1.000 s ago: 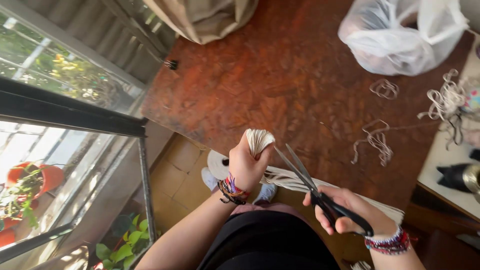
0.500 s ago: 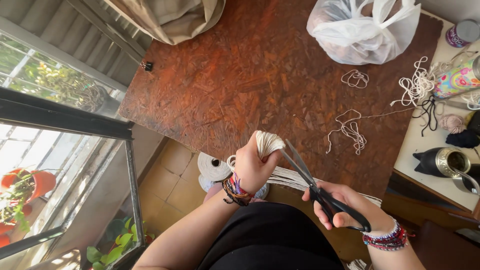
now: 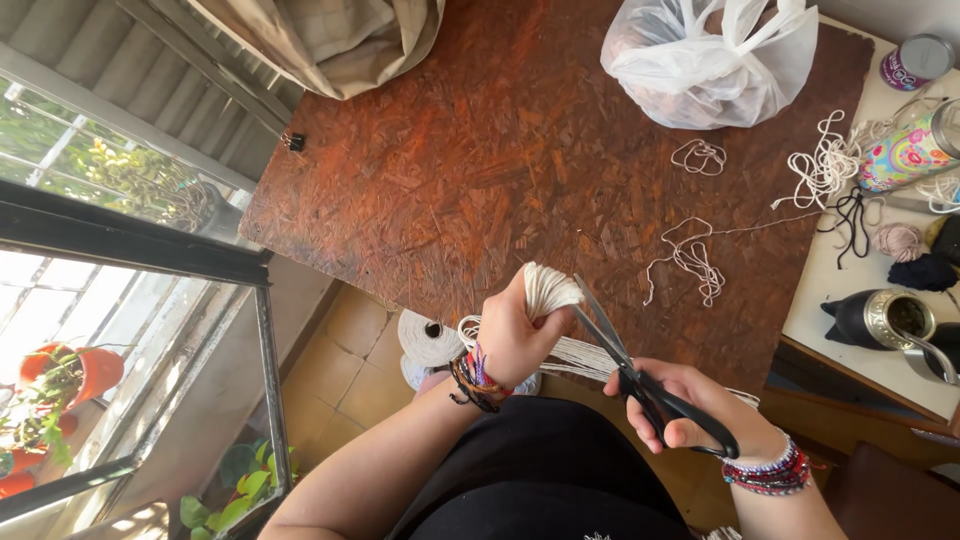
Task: Measuring, cutting, and wrapping yarn around wooden frames to assemble a furniture piece.
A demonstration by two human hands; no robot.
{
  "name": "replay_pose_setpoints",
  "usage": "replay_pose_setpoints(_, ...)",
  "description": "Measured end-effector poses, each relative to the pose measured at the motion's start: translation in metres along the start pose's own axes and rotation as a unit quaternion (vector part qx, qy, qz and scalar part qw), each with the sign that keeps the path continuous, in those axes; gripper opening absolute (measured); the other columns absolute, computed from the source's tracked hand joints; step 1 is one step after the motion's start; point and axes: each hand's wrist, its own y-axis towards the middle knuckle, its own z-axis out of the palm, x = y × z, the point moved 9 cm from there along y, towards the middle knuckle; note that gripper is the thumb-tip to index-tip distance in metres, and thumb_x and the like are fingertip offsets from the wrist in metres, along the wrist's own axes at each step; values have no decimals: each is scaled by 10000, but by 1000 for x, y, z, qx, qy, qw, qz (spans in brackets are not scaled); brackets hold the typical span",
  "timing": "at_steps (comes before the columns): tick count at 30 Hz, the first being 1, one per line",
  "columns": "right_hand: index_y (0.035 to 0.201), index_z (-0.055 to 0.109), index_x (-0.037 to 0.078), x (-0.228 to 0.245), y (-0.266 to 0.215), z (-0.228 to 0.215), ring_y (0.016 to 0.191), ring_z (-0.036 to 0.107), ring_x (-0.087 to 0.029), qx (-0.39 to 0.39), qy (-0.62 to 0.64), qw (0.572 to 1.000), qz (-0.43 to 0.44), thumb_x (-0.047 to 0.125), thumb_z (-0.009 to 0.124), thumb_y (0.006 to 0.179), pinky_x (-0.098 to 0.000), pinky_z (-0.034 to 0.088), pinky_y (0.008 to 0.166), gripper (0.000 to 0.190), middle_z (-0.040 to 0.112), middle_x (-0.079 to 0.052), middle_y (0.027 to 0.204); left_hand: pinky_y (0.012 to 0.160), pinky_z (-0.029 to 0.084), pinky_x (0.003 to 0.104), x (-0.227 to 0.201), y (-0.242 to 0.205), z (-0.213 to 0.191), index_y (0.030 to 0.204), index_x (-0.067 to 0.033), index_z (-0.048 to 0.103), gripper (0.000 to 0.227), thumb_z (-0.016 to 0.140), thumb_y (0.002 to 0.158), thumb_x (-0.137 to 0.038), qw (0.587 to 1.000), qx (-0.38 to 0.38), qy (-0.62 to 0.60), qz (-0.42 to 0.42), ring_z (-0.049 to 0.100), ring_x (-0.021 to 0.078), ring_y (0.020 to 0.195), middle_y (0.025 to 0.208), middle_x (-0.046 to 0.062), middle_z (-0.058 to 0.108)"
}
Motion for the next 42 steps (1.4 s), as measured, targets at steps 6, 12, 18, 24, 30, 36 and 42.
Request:
replay_pose_setpoints(6,1249,591,-25,6,9,2,629,578,-104,2,3,1000,-4,688,832,718,-261,461,575,921,641,-39,772,576,464,352,8,3,5,904,-157,564,153,674,832,-235,1000,0,8,-9,530,162,550,620,-43,566)
replay_pose_setpoints(12,1281,553,-18,12,24,2,677,612,-125,30,-18,999,-19,772,769,744,-288,505,628,980,630,-29,829,565,477,372,15,4,8,992,-136,558,268,711,865,-316,999,32,39,13,605,207,531,605,-27,593)
replay_pose_setpoints(18,1321,514,-15,33,41,16,750,590,-146,73,-17,995,-58,766,711,845,-309,517,707,935,597,-39,895,648,506,417,10,0,7,1052,-144,519,250,643,905,-303,996,68,47,43,687,338,675,728,32,658)
replay_pose_setpoints(24,1108,617,-19,50,62,25,892,704,-258,59,22,990,-129,658,722,850,-368,530,838,732,685,-170,909,553,535,459,10,-2,7,878,-107,523,211,698,888,-225,997,49,-18,53,690,456,725,639,168,641)
replay_pose_setpoints(30,935,602,-26,36,69,25,619,695,-197,-11,49,988,-146,530,689,919,-303,526,637,563,634,-107,700,560,567,373,13,3,-3,840,-152,538,144,656,915,-187,997,52,-37,50,718,337,640,546,-13,664)
replay_pose_setpoints(36,1084,595,-92,15,65,23,440,512,-123,-61,50,997,-27,562,723,834,-257,386,466,712,567,-62,541,623,473,427,16,0,-2,1015,-126,490,136,582,936,-187,993,90,23,67,612,346,636,759,56,615)
replay_pose_setpoints(42,861,571,91,35,73,40,641,648,-158,-2,-4,996,-92,787,587,866,-292,537,641,697,644,-32,761,613,498,483,18,0,5,1088,-124,470,182,534,923,-170,985,124,66,96,642,406,642,758,106,653)
